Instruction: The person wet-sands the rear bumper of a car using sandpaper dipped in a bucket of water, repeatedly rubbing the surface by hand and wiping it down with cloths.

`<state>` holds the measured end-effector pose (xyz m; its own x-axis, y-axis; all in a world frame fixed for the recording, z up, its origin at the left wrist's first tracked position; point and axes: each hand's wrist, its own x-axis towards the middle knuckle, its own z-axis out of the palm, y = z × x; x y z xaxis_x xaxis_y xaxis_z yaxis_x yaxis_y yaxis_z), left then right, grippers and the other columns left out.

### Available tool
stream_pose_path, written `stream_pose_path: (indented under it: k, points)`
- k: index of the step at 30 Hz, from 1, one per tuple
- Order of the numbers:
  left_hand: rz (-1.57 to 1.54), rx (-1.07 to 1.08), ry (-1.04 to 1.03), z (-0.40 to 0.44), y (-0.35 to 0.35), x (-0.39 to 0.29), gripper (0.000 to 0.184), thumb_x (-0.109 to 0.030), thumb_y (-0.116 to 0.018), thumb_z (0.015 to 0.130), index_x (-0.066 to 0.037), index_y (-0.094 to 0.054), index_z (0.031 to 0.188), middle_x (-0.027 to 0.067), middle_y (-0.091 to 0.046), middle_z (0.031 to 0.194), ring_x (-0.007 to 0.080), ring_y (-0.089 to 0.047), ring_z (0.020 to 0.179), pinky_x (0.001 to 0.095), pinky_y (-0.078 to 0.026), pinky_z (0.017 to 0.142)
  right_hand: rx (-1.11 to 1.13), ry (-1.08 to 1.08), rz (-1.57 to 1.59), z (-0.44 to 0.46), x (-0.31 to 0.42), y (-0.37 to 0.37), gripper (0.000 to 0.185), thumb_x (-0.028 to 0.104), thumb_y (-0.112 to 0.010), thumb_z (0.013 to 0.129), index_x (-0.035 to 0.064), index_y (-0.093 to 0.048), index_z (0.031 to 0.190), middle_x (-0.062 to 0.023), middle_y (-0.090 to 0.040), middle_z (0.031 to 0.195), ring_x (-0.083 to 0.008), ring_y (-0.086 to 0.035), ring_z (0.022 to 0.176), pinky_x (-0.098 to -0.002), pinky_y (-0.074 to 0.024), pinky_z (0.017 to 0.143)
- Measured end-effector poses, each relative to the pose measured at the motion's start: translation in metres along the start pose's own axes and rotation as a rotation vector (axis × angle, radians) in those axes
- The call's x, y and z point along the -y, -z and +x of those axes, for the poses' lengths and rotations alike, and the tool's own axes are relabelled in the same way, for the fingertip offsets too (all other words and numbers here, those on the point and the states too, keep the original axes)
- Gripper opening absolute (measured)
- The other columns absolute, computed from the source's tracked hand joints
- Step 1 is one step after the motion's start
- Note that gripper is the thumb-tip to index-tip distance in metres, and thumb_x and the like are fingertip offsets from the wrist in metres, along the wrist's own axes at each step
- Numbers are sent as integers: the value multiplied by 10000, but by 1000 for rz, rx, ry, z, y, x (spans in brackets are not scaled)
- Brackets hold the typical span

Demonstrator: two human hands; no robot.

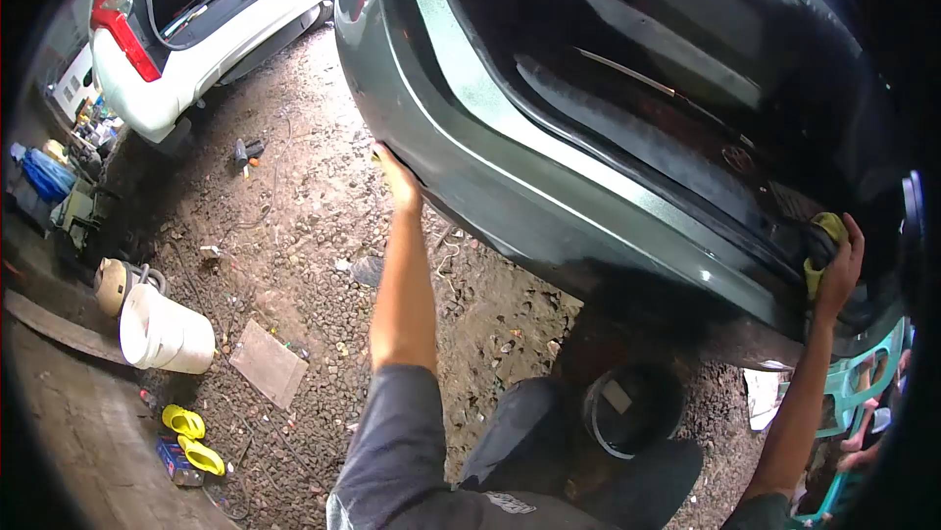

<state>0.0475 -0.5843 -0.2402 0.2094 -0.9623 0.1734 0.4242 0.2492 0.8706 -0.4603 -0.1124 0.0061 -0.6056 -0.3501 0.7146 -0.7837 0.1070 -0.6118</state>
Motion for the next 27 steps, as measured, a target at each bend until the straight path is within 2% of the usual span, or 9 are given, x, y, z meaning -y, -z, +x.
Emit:
stream_pose_path:
  k: [2,3,4,5,9,15,18,23,27]
  points:
    - [-32,-17,-137,-63,-28,9,871,-645,-308,1016,16,-144,1560,181,-258,1589,308,-317,1414,377,-236,1183,4,-7,17,1,-5,1,359,93,-396,1007,2,-584,1298,-100,-608,1277,-194,-563,1198,-308,-390,1065]
    - [12,-11,-137,-113,-47,-3,924,-654,-294,1007,-7,52,1568,192,-35,1642,321,-152,1488,421,-152,1214,10,-9,31,0,-8,0,358,92,-397,1007,2,-584,1298,-99,-608,1276,-193,-563,1197,-308,-390,1064]
    - [343,-75,-197,-157,-58,7,919,-646,-282,1008,3,56,1564,208,76,1644,336,11,1522,430,-49,1231,11,-14,41,0,-10,0,357,93,-400,1006,1,-584,1297,-100,-609,1275,-192,-563,1195,-307,-391,1062]
    - [338,-3,-233,-204,-75,1,871,-573,-287,1033,24,72,1555,232,128,1633,346,100,1521,445,28,1228,10,-14,50,1,-11,0,355,93,-402,1006,1,-584,1296,-100,-609,1273,-190,-563,1193,-306,-392,1061]
    - [432,59,-267,-258,-99,-20,796,-461,-279,1058,64,74,1541,274,126,1620,381,103,1516,492,34,1218,19,-2,17,4,-8,1,354,82,-405,993,6,-587,1287,-96,-613,1258,-184,-586,1153,-298,-424,1028]
    - [78,-43,-197,-40,-36,-21,775,-520,-268,1063,58,-93,1550,221,-16,1644,309,-34,1528,386,-44,1239,-14,21,22,5,-12,-2,352,84,-411,992,0,-588,1284,-102,-617,1248,-186,-587,1152,-303,-421,1031]
    - [193,-118,-241,-71,-58,-39,774,-515,-270,1065,64,-97,1547,231,-16,1641,317,-32,1529,393,-52,1238,-3,24,27,3,-4,-4,354,79,-406,986,0,-591,1277,-103,-619,1243,-187,-588,1150,-305,-425,1026]
    - [390,63,-424,-292,-132,-42,852,-541,-290,1033,59,23,1551,270,101,1626,402,71,1517,499,18,1217,39,41,11,1,-8,0,360,67,-391,986,-5,-587,1279,-108,-614,1252,-190,-581,1160,-302,-414,1037]
    - [312,18,-363,-221,-108,-43,848,-543,-292,1039,54,24,1552,226,113,1638,345,79,1525,450,19,1227,29,-5,70,3,-7,1,355,65,-395,988,-7,-587,1278,-107,-616,1244,-180,-580,1153,-297,-411,1036]
